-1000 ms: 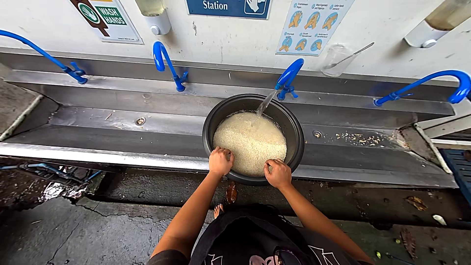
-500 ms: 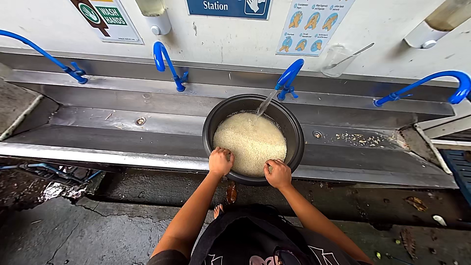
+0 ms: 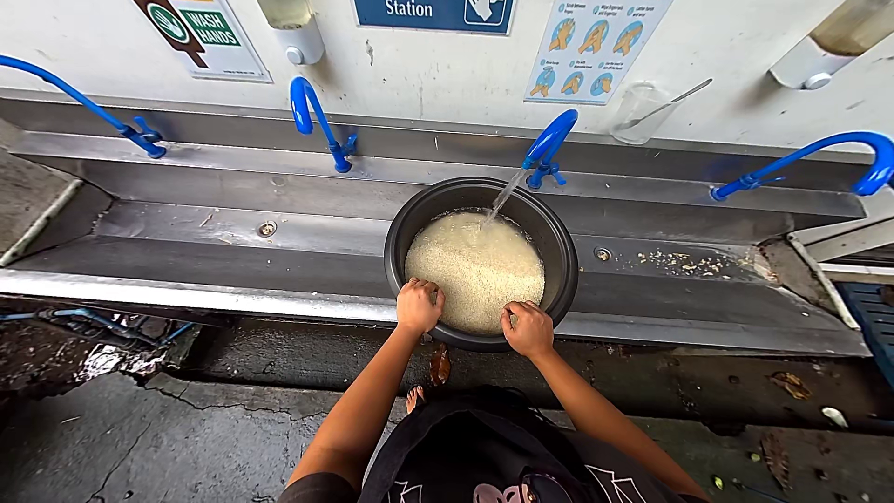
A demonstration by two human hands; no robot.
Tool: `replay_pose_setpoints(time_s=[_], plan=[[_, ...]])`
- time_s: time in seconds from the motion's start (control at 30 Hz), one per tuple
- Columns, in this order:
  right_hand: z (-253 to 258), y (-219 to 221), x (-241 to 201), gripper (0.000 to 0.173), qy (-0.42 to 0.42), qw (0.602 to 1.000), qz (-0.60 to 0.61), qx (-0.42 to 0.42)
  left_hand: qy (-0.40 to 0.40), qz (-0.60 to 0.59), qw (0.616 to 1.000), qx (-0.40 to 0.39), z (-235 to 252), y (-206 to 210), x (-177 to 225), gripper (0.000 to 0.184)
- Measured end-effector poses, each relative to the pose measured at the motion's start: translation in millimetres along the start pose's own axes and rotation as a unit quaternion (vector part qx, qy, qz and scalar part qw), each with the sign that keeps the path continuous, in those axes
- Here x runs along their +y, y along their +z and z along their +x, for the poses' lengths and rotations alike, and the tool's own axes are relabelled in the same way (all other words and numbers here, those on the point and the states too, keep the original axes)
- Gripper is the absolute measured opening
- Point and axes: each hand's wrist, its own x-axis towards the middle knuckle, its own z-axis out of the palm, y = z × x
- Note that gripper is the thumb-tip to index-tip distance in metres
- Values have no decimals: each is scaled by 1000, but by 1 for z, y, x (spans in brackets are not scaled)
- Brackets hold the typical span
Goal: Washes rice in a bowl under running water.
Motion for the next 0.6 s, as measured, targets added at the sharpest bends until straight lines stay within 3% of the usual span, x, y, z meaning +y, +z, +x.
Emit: replay_pose_setpoints(time_s=[0.6], plan=[[0, -1, 0, 35, -1, 1000, -1, -3, 4, -3, 1000, 3, 0, 1, -1, 44]])
